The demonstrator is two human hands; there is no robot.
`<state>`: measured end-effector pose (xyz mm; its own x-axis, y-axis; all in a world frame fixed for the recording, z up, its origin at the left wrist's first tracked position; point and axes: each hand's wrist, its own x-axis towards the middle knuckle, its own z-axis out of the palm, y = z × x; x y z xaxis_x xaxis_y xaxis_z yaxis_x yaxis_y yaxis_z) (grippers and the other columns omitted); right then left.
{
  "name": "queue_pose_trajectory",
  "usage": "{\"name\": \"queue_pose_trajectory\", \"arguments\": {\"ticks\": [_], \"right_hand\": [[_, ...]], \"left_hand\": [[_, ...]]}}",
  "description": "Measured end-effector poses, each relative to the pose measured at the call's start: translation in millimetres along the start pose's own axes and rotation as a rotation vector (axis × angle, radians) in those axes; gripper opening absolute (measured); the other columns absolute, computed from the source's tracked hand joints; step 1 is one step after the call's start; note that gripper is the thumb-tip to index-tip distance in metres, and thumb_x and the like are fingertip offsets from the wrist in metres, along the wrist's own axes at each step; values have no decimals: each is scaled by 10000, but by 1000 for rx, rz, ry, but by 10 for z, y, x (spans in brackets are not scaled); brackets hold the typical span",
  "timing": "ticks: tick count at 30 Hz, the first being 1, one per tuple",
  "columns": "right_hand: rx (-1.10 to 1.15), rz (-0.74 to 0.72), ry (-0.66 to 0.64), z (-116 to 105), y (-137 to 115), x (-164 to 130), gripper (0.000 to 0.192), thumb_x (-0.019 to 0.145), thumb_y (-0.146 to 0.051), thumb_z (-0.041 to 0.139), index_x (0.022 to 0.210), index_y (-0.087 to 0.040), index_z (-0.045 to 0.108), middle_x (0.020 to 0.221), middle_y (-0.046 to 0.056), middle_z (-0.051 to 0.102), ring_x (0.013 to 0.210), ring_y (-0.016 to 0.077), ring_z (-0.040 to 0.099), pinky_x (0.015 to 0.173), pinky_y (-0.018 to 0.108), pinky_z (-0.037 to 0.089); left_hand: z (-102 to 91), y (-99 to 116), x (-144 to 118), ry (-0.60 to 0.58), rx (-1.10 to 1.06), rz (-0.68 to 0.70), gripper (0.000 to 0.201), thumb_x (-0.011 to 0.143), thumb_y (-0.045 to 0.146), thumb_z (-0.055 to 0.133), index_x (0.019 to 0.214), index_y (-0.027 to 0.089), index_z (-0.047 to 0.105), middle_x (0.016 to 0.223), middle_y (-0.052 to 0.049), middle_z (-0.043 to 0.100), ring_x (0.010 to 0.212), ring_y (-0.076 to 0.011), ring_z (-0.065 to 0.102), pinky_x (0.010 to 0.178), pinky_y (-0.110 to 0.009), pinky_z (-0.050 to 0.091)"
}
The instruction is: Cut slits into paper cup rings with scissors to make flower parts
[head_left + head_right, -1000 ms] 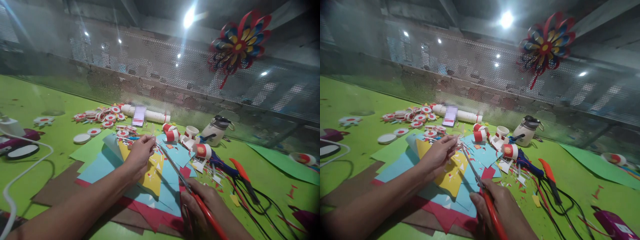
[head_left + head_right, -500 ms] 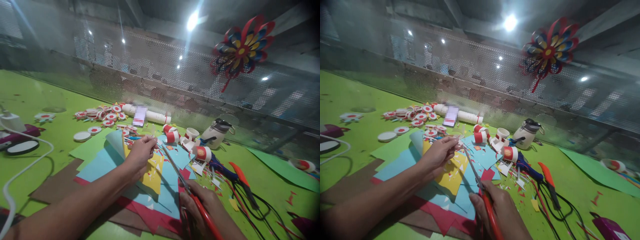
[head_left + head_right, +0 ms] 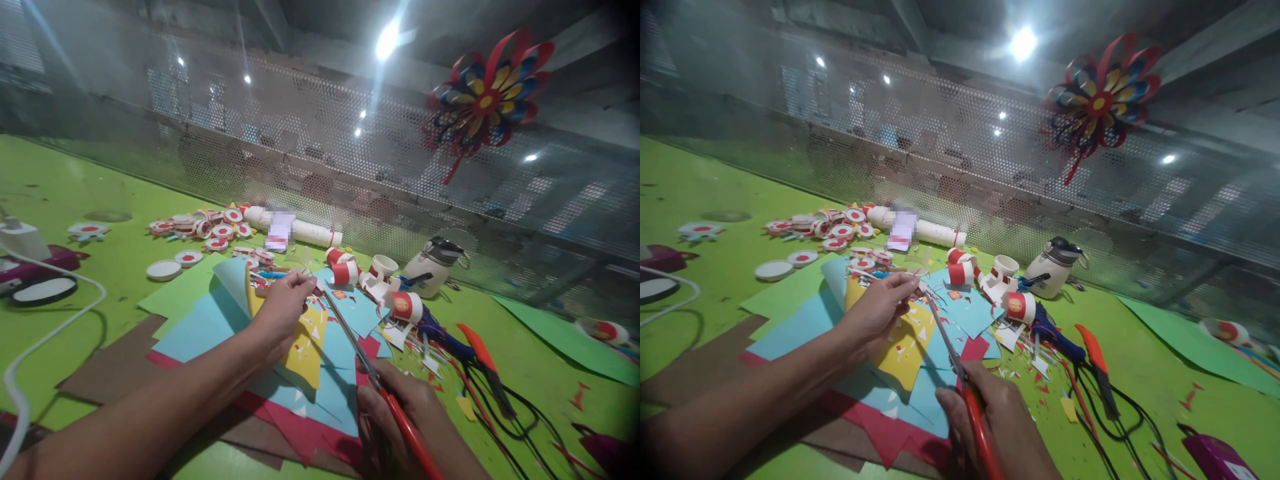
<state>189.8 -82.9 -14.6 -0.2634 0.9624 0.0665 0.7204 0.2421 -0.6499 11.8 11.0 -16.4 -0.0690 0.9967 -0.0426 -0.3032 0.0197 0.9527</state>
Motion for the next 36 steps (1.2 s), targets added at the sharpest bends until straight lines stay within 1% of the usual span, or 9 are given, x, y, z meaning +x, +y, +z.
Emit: {"name": "queue_pose_trajectory", "arguments": {"ticks": [3, 7, 11, 18, 22, 25, 29, 33, 36], "right_hand": [[-23, 9, 1, 0, 2, 0, 347, 829, -494, 415, 773, -184, 563, 613, 29, 608, 559, 176, 546, 513, 252, 382], [-13, 11, 6, 14, 3, 2, 356, 822, -501, 422, 769, -183, 571, 622, 26, 607, 556, 171, 538, 507, 247, 379], [-13, 15, 19, 31, -5, 0, 358, 828, -490, 422, 785, -181, 598, 605, 16, 591, 540, 161, 512, 493, 242, 370], [14, 25, 15, 34, -31, 2, 396, 823, -515, 417, 769, -164, 592, 648, 36, 611, 576, 169, 529, 527, 254, 399], [42, 25, 4, 39, -33, 3, 382, 827, -504, 416, 777, -169, 594, 683, 48, 636, 598, 182, 550, 541, 261, 408], [18, 26, 18, 44, -33, 0, 394, 827, -515, 409, 797, -172, 601, 663, 41, 625, 580, 178, 536, 515, 253, 393], [4, 20, 18, 47, -40, -6, 426, 832, -536, 390, 796, -166, 598, 599, 23, 573, 541, 161, 493, 490, 246, 375], [19, 22, 20, 47, -43, -8, 432, 834, -540, 387, 785, -165, 595, 636, 39, 594, 560, 169, 508, 495, 251, 382], [17, 16, 11, 47, -31, -7, 430, 834, -533, 395, 812, -162, 611, 627, 37, 583, 558, 172, 505, 489, 252, 380]], "left_hand": [[6, -1, -12, 1, -10, -1, 166, 725, 310, 593, 680, 158, 545, 699, 2, 568, 604, -87, 415, 576, -216, 293], [16, 2, -17, 0, -45, -3, 162, 712, 303, 611, 671, 159, 550, 687, 9, 550, 601, -85, 412, 594, -215, 305], [22, 1, -9, 0, -77, -6, 155, 708, 287, 615, 659, 154, 553, 672, 4, 552, 584, -84, 410, 570, -212, 297], [37, 19, -33, 16, -105, -2, 151, 711, 275, 616, 651, 153, 552, 654, 8, 553, 575, -80, 416, 569, -207, 309], [42, 25, -38, 31, -124, -9, 146, 700, 253, 625, 630, 149, 550, 609, 21, 535, 521, -67, 384, 543, -208, 295], [45, 31, -38, 33, -139, -17, 144, 686, 246, 636, 619, 150, 552, 593, 27, 535, 508, -64, 387, 544, -210, 298], [51, 55, -55, 27, -138, -26, 150, 702, 237, 618, 605, 146, 550, 584, 31, 523, 501, -60, 374, 548, -211, 300], [55, 72, -66, 27, -140, -26, 162, 704, 238, 612, 593, 142, 544, 581, 27, 520, 502, -62, 365, 538, -211, 289], [53, 78, -70, 20, -140, -30, 153, 706, 234, 609, 603, 140, 545, 592, 21, 530, 504, -61, 360, 534, -212, 285]]}}
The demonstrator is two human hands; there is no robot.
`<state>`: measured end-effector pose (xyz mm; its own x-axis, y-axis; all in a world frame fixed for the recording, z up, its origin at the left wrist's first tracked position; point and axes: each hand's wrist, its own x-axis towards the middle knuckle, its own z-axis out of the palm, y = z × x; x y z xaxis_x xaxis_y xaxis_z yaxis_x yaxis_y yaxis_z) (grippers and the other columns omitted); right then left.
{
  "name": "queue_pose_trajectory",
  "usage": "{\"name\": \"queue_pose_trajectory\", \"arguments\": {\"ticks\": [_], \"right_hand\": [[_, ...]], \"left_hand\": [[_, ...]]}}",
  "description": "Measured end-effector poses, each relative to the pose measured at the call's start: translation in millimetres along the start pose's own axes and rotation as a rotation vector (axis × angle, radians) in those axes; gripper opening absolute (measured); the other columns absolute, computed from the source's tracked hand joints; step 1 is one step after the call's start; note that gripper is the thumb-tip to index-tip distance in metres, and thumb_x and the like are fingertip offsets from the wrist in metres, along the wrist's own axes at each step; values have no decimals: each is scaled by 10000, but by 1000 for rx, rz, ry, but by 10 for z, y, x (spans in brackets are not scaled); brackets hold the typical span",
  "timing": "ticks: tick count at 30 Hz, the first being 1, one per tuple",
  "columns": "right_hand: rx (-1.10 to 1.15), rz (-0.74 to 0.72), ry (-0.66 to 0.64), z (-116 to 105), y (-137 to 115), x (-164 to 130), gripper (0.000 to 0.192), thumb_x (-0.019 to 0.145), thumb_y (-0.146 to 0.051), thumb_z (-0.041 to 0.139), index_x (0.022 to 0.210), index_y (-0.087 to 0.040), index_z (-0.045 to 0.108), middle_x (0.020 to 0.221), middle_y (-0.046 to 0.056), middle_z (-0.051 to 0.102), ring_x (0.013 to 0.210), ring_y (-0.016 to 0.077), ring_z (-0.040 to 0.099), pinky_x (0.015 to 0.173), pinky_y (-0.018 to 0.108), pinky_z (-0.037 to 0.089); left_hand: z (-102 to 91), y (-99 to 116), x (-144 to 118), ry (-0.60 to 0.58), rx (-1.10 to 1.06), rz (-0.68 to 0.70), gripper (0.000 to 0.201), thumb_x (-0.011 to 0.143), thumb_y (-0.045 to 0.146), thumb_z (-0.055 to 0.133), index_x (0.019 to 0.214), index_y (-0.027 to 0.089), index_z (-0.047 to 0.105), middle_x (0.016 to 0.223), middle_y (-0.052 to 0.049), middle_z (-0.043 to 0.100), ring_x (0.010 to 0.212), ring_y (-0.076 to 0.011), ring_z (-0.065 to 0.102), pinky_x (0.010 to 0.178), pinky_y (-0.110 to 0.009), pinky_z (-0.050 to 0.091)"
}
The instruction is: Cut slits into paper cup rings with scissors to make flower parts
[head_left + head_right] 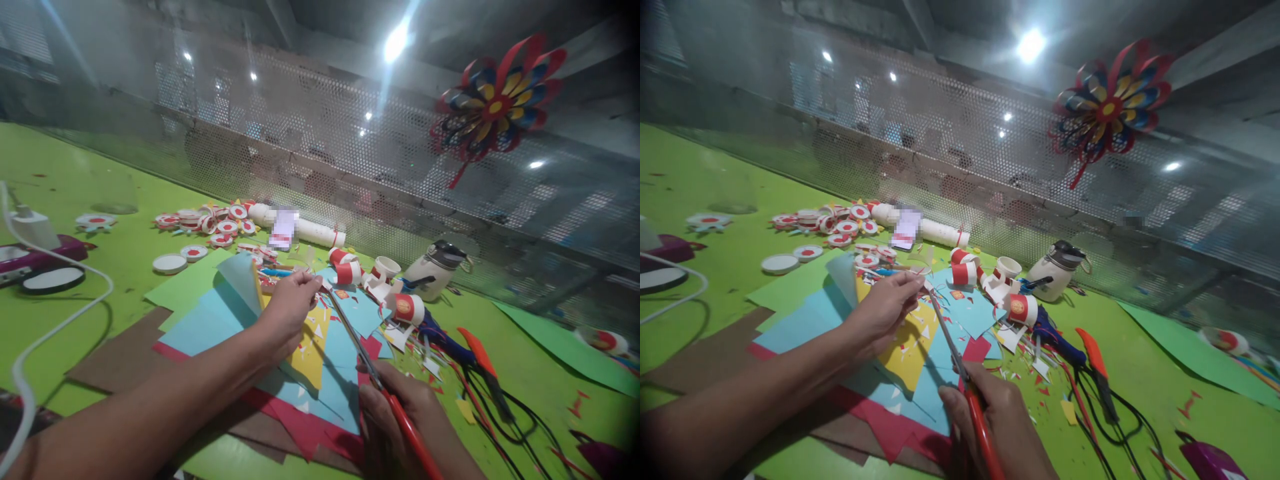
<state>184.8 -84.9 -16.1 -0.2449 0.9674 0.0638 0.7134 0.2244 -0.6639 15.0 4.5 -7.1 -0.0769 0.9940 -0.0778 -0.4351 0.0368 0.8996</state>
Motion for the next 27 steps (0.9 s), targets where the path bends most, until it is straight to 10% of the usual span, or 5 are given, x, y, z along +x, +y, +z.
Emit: {"name": "queue_pose_trajectory", "arguments": {"ticks": [27], "right_hand": [[68, 41, 108, 109, 34, -31, 391, 826, -518, 447, 758, -166, 602, 575, -8, 494, 540, 143, 442, 471, 221, 340]], "left_hand": [[-16, -12, 22, -25, -18, 28, 175, 659, 260, 635, 578, 144, 531, 567, 20, 502, 490, -63, 359, 490, -211, 263]]}}
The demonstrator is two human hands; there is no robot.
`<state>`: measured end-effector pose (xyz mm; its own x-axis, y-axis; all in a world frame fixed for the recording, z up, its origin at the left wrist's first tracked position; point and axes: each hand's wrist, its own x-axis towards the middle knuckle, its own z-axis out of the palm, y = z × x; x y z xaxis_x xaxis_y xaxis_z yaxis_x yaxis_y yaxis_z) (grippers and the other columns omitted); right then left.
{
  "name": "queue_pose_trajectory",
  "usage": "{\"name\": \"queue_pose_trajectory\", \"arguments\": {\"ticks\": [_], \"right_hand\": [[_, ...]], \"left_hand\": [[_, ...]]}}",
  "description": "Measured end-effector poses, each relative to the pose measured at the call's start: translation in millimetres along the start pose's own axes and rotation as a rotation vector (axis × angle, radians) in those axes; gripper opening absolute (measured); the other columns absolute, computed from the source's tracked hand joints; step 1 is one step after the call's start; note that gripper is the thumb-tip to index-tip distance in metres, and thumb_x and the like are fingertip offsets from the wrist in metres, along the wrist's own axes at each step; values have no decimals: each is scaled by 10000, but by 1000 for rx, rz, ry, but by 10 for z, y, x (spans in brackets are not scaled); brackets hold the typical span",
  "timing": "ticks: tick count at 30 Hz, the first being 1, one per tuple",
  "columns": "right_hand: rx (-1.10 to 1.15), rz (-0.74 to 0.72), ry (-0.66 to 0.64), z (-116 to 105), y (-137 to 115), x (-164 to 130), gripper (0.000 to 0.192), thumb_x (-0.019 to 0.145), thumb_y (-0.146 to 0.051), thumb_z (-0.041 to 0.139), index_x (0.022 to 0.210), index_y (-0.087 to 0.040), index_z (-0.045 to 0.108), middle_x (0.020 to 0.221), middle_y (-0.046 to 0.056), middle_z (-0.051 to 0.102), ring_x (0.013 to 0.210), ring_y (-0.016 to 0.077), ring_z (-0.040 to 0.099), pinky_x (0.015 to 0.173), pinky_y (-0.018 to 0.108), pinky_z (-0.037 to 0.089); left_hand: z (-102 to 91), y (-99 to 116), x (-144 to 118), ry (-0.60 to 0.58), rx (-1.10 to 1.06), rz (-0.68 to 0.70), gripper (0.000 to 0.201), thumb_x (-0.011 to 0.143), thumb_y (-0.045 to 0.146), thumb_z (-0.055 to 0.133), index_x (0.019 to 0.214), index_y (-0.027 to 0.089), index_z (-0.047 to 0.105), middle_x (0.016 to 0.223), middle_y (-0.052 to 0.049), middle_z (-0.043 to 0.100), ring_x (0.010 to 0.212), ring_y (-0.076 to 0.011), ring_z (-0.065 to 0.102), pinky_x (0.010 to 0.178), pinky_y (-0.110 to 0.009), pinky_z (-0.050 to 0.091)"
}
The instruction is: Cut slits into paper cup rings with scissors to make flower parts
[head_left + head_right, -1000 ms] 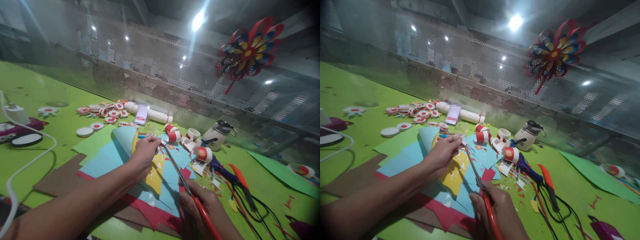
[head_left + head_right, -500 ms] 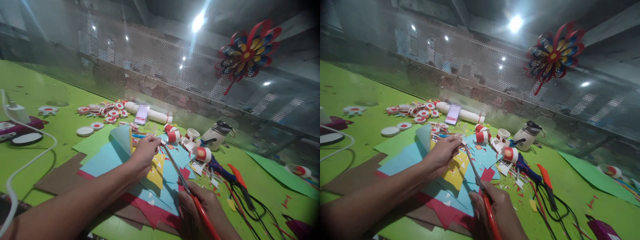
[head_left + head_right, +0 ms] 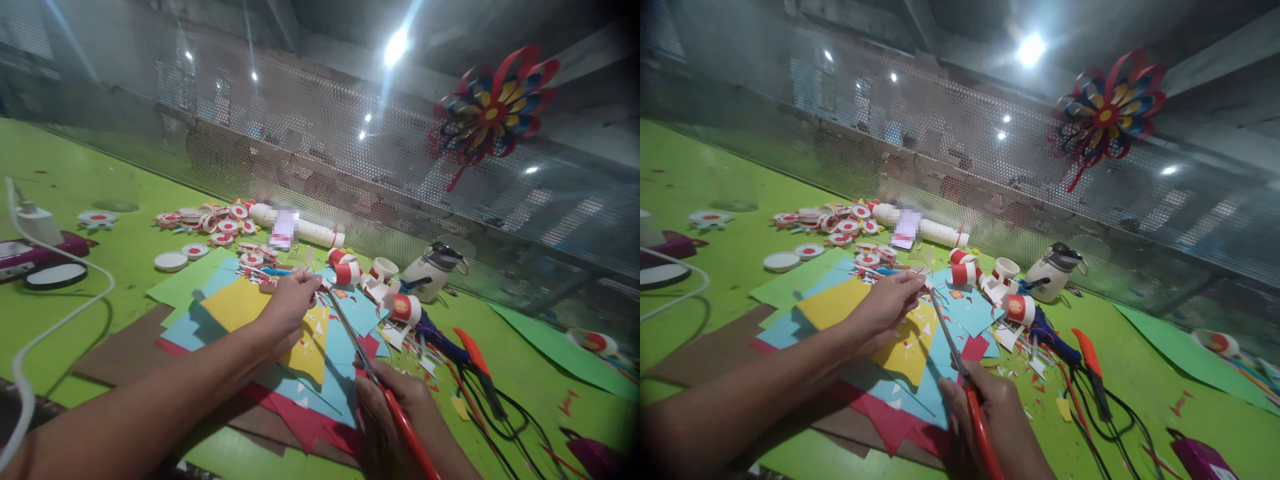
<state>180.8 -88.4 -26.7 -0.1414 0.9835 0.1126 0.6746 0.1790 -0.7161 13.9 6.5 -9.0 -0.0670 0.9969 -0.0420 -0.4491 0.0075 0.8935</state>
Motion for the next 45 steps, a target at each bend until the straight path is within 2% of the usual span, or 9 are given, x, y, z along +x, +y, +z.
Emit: {"name": "queue_pose_trajectory", "arguments": {"ticks": [5, 11, 15, 20, 22, 27, 34, 38, 45], "right_hand": [[-44, -24, -52, -45, -6, 21, 411, 838, -518, 428, 740, -159, 603, 543, -16, 476, 506, 130, 418, 457, 223, 339], [14, -83, -90, -125, -14, 47, 447, 837, -531, 411, 754, -164, 652, 503, 9, 547, 553, 183, 550, 524, 253, 450], [22, -114, -132, -168, -9, 60, 434, 850, -507, 400, 810, -160, 658, 490, 13, 535, 639, 224, 592, 631, 305, 478], [61, -112, -152, -186, -9, 61, 429, 856, -505, 393, 880, -161, 649, 503, 14, 534, 684, 237, 599, 664, 322, 473], [53, -123, -167, -195, -6, 63, 428, 860, -501, 381, 831, -164, 644, 515, 20, 545, 687, 232, 589, 641, 306, 459], [-12, -110, -188, -231, 12, 67, 449, 855, -523, 378, 709, -158, 594, 594, 13, 519, 530, 144, 469, 507, 247, 371], [-36, -70, -155, -247, 35, 50, 516, 829, -562, 396, 909, -126, 659, 572, 24, 545, 533, 164, 499, 493, 249, 359], [-48, -66, -144, -243, 45, 49, 534, 820, -579, 385, 891, -125, 658, 615, 38, 559, 570, 176, 511, 533, 265, 373], [-61, -74, -180, -268, 77, 64, 542, 817, -586, 394, 882, -122, 667, 567, 19, 521, 519, 157, 475, 481, 252, 348]], "left_hand": [[-20, -17, 40, -20, 17, 18, 200, 648, 278, 641, 558, 142, 525, 554, 17, 511, 483, -64, 359, 488, -208, 262], [-64, -1, 99, -59, 67, 20, 112, 655, 220, 621, 627, 130, 561, 615, -2, 545, 506, -66, 382, 507, -197, 280], [-82, 0, 121, -99, 42, 30, 99, 655, 202, 611, 627, 126, 554, 604, 5, 497, 506, -66, 367, 488, -195, 252], [-75, 12, 88, -139, 24, 25, 132, 666, 190, 606, 597, 141, 504, 564, 26, 442, 487, -63, 349, 484, -201, 243], [-69, 29, 70, -133, 34, 17, 143, 669, 185, 606, 591, 146, 493, 566, 27, 443, 496, -65, 360, 506, -201, 271], [-60, 69, 54, -142, 53, -3, 135, 661, 159, 599, 578, 146, 493, 570, 16, 460, 520, -73, 387, 514, -199, 280], [-64, 73, 58, -166, 77, -1, 158, 678, 135, 578, 561, 143, 471, 556, 19, 446, 523, -73, 381, 503, -197, 273], [-69, 74, 52, -171, 81, 2, 161, 685, 132, 571, 565, 145, 464, 561, 20, 444, 525, -72, 377, 512, -200, 280], [-74, 68, 57, -175, 125, -7, 162, 686, 154, 569, 569, 147, 458, 575, 21, 441, 535, -75, 377, 526, -206, 286]]}}
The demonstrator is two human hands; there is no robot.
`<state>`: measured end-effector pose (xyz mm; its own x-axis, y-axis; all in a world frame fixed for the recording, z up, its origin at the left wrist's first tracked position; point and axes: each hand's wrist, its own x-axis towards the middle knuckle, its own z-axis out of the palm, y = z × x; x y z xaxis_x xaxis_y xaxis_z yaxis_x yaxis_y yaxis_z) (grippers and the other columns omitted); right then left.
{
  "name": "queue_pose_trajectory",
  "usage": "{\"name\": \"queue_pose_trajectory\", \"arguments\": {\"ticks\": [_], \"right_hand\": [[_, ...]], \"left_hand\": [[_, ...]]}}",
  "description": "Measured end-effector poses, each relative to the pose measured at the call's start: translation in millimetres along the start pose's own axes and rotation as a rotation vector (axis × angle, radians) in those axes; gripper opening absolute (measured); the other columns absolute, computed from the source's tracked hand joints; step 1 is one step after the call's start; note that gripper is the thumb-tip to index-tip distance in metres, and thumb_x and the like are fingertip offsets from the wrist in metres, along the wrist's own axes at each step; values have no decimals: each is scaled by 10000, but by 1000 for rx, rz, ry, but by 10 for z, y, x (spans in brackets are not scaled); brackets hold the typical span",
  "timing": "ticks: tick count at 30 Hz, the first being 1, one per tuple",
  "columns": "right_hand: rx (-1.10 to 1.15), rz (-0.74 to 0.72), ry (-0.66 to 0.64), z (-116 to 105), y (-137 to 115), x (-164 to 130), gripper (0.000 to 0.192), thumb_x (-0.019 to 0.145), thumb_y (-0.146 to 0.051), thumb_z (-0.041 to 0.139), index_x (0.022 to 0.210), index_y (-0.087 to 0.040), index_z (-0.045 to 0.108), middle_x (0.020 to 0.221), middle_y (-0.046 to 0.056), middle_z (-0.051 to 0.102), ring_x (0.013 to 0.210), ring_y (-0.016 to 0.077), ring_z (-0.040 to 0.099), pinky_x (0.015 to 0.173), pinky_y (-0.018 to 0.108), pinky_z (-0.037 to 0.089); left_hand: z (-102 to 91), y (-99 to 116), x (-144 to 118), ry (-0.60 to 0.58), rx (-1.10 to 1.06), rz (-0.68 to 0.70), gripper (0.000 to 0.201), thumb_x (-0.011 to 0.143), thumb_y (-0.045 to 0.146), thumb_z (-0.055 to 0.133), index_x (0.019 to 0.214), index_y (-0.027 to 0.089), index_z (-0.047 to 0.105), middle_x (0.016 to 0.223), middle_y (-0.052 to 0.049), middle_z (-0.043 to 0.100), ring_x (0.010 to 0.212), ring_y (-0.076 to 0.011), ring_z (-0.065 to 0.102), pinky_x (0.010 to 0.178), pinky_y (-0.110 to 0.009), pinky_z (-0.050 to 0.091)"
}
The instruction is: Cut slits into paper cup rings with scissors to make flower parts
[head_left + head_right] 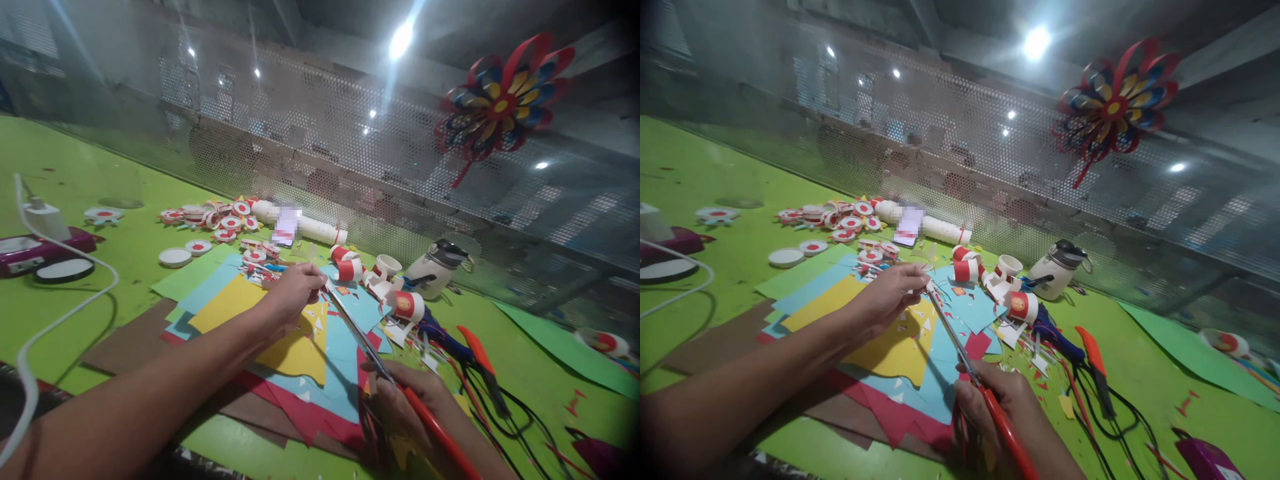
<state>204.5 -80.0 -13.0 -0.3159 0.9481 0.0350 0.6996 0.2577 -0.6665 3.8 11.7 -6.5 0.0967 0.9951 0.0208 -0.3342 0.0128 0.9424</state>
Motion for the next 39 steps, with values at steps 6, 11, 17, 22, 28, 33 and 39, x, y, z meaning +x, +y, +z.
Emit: {"name": "queue_pose_trajectory", "arguments": {"ticks": [6, 11, 17, 22, 28, 33, 39], "right_hand": [[10, 42, 10, -28, 0, -7, 526, 794, -586, 430, 909, -131, 665, 601, 18, 518, 561, 163, 475, 510, 257, 350], [2, 55, 9, -32, -21, -14, 495, 794, -583, 431, 856, -144, 651, 590, 9, 495, 555, 157, 458, 495, 248, 327], [-1, -14, -16, -8, -12, -10, 470, 834, -554, 376, 766, -161, 624, 589, -4, 472, 548, 142, 436, 507, 248, 320], [-30, 22, 12, -1, -2, -1, 468, 822, -563, 401, 787, -158, 631, 574, 1, 490, 537, 148, 456, 496, 247, 326], [26, -14, -26, -6, -111, -6, 422, 833, -532, 415, 672, -168, 554, 530, 2, 551, 457, 122, 487, 443, 215, 352], [100, -28, -104, 9, -157, -34, 378, 830, -496, 449, 643, -178, 535, 485, -9, 564, 419, 111, 491, 389, 186, 343], [53, -35, -66, 11, -157, -19, 406, 815, -528, 441, 677, -175, 587, 512, 3, 571, 462, 129, 504, 410, 205, 371]], "left_hand": [[-9, -21, 26, -9, 14, -7, 141, 686, 150, 564, 585, 144, 466, 593, 18, 445, 542, -74, 377, 528, -206, 279], [-7, -12, 11, 0, 25, -8, 156, 686, 167, 576, 577, 146, 467, 608, 16, 444, 554, -78, 381, 538, -210, 289], [4, 17, -10, 13, 15, -11, 158, 669, 170, 583, 558, 148, 473, 591, 16, 455, 551, -83, 390, 538, -215, 294], [8, 24, -18, 20, 18, -15, 174, 661, 181, 593, 542, 150, 469, 575, 23, 452, 538, -80, 387, 541, -218, 300], [10, -1, -10, 41, 9, 1, 199, 649, 186, 611, 532, 153, 455, 566, 29, 446, 529, -77, 386, 530, -212, 302], [-35, -10, 56, 107, -67, 18, 124, 638, 126, 581, 540, 141, 507, 521, 29, 472, 476, -65, 396, 532, -212, 329], [-64, -32, 101, 93, -124, 62, 113, 620, 117, 597, 526, 138, 538, 483, 28, 471, 462, -72, 411, 526, -222, 336]]}}
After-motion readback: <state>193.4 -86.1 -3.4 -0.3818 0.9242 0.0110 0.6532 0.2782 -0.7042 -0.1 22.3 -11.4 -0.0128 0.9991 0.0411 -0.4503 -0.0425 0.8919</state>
